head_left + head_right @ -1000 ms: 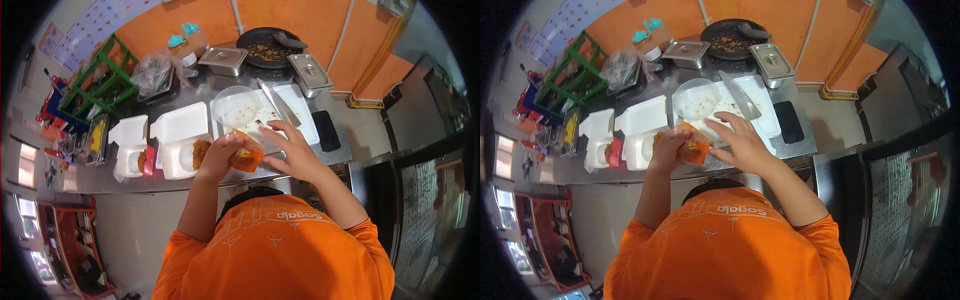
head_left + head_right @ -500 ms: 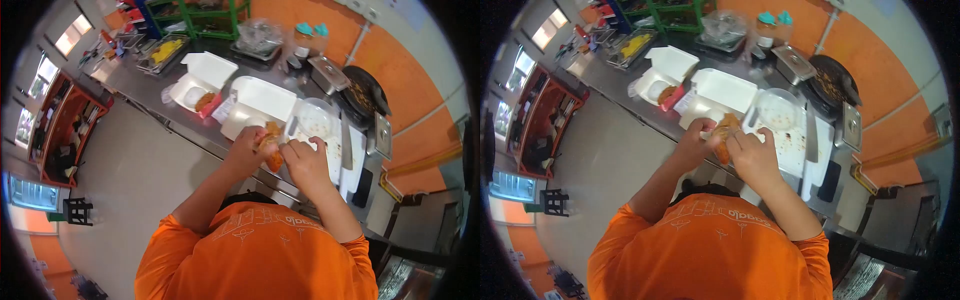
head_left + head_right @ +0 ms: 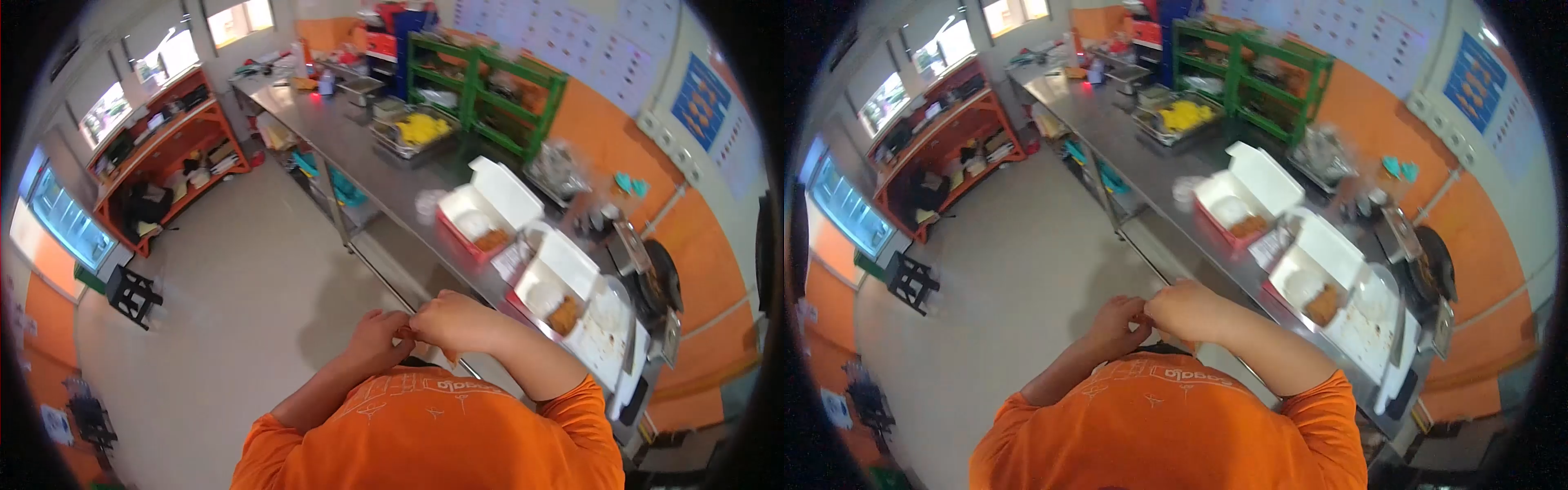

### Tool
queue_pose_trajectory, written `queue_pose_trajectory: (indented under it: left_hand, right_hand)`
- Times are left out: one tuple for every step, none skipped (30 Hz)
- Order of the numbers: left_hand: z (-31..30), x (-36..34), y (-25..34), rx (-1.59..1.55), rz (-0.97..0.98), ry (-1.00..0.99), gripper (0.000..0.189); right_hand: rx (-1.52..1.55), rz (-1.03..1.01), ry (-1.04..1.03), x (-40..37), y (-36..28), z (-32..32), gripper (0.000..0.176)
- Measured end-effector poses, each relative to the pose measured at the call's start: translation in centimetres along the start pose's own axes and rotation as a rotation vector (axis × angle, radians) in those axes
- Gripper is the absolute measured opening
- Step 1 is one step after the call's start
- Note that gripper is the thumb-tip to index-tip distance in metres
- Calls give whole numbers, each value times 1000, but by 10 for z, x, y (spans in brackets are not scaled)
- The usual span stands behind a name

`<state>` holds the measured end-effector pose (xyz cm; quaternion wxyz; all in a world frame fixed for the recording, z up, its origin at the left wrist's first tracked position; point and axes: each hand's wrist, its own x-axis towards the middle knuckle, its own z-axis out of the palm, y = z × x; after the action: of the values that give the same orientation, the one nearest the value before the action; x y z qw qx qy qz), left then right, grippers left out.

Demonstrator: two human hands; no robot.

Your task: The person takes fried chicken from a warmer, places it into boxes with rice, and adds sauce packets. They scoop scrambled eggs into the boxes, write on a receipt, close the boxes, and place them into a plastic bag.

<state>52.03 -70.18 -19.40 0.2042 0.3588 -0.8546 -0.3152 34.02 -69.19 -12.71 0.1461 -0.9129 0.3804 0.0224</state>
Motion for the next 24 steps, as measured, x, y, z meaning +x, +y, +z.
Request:
queue_pose_trajectory:
  left_hand:
    - [-14,-10,-15,-23,-30,7,17]
    - [-28,-19,-28,-47,-63,9,17]
    - [-43,-26,-39,-52,-78,23,15]
    - [-57,-31,-46,-57,-91,27,13]
    - [-70,-36,-53,-60,-98,22,11]
    - [-82,-40,-60,-8,-109,44,13]
    - [-93,-45,-67,46,-109,56,14]
    - [-102,-48,-74,100,-102,62,15]
    - [-109,-49,-82,165,-96,100,14]
    - [-113,-51,-91,223,-90,141,13]
    - [-117,-53,-99,273,-89,186,12]
    - [-125,-54,-102,280,-98,202,11]
    - [-137,-56,-103,286,-110,225,9]
    - [-148,-57,-103,291,-124,253,8]
    - [-159,-60,-105,202,-152,188,7]
    - [-170,-63,-107,116,-181,120,6]
    - [-179,-63,-108,37,-210,49,5]
    - [-184,-62,-108,-98,-259,7,5]
    - [-188,-63,-109,-232,-311,-37,6]
    - [-191,-62,-111,-365,-363,-81,7]
    - [-193,-58,-118,-323,-316,-96,8]
    - [-193,-52,-128,-284,-268,-111,9]
    - [-194,-44,-131,-249,-219,-125,9]
    - [-197,-35,-132,-303,-239,-112,10]
  right_hand:
    - [10,-19,-26,22,-2,-1,13]
    - [25,-37,-54,43,-6,-2,17]
    - [79,-51,-38,62,-9,-3,17]
    - [139,-59,-21,79,-13,-3,18]
    - [204,-57,0,93,-17,-3,19]
    - [137,-82,29,106,-20,-3,19]
    - [71,-94,64,120,-25,-2,19]
    - [7,-97,102,133,-28,0,19]
    - [25,-107,144,147,-30,2,19]
    - [42,-117,180,161,-32,5,19]
    - [57,-130,206,173,-36,8,19]
    - [101,-137,263,184,-40,9,20]
    - [140,-148,317,195,-45,11,21]
    - [175,-163,369,203,-47,11,22]
    - [217,-185,350,208,-48,8,20]
    - [263,-208,333,212,-50,3,19]
    - [312,-233,322,214,-51,-1,18]
    - [337,-277,291,217,-49,-4,19]
    - [364,-322,262,220,-46,-7,19]
    - [391,-367,234,223,-42,-9,20]
    - [340,-377,225,226,-38,-12,19]
    - [288,-384,213,229,-33,-15,19]
    - [236,-391,198,232,-27,-17,19]
    - [156,-413,289,233,-19,-18,17]
